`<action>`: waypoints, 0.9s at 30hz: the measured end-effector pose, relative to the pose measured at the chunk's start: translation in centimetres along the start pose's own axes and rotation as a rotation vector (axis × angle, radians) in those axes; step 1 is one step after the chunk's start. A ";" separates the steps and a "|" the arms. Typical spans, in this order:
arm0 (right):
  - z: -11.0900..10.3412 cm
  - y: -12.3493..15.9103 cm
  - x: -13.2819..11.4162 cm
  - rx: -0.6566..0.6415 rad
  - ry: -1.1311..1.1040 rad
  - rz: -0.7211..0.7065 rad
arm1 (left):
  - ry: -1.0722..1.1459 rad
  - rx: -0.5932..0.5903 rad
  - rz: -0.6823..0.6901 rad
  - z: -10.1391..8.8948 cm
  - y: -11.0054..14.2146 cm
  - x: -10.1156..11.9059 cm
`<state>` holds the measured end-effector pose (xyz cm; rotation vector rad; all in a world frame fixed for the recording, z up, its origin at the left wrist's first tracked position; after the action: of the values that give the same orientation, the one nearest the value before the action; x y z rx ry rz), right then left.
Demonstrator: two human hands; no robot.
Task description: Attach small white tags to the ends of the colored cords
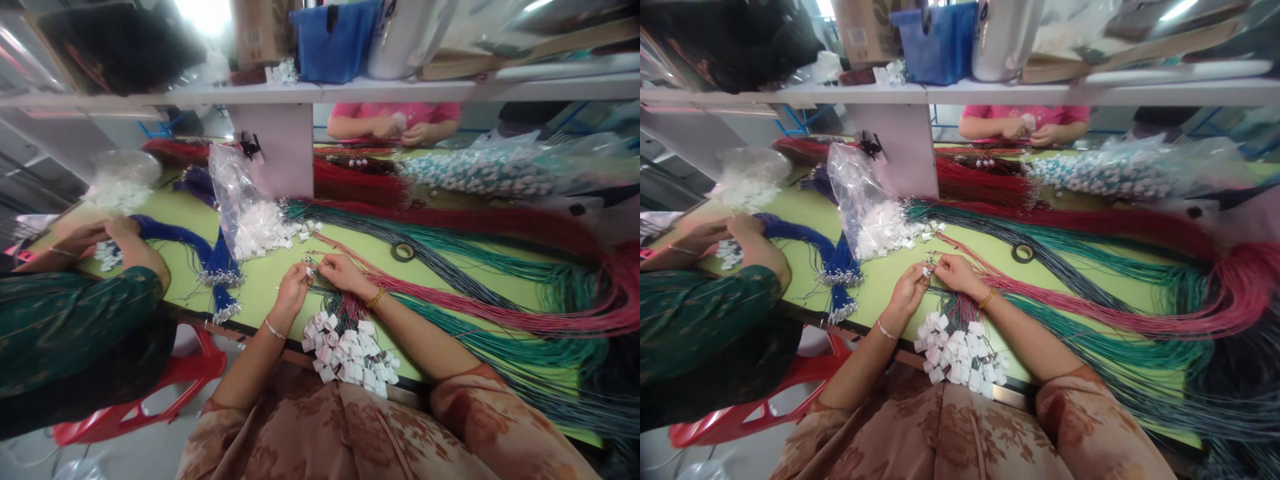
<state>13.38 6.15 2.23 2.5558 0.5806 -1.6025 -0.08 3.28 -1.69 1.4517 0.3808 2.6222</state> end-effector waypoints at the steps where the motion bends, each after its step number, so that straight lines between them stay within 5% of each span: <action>1: 0.0 0.1 -0.2 0.008 0.017 -0.004 | -0.010 0.009 0.017 0.0 0.0 0.0; 8: 0.6 0.8 -1.5 0.021 0.132 -0.153 | -0.082 0.058 0.027 -0.4 -0.1 -0.1; 20: 1.0 0.8 -2.0 -0.077 0.270 -0.151 | -0.149 0.082 0.034 -0.4 -0.1 0.1; 24: -1.0 0.1 -2.1 -0.045 0.193 -0.151 | -0.359 0.110 0.284 0.9 2.4 2.1; 26: -2.2 -0.6 -2.0 -0.001 0.104 -0.116 | -0.527 -0.034 0.463 3.1 4.8 3.1; 27: -2.4 -0.9 -1.9 -0.014 0.083 -0.097 | -0.617 -0.203 0.507 4.8 6.1 3.1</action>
<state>14.35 7.04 5.14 2.6328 0.7320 -1.5195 2.40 -1.08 4.94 2.3879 -0.3510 2.2327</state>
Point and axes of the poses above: each hand's wrist, its own y-axis away from the middle knuckle, its own z-axis out of the palm, x = y × z, the point moved 5 cm from there along -y, towards the middle knuckle, and after that the axes turned 5 degrees about -y, right-handed, at the moved point
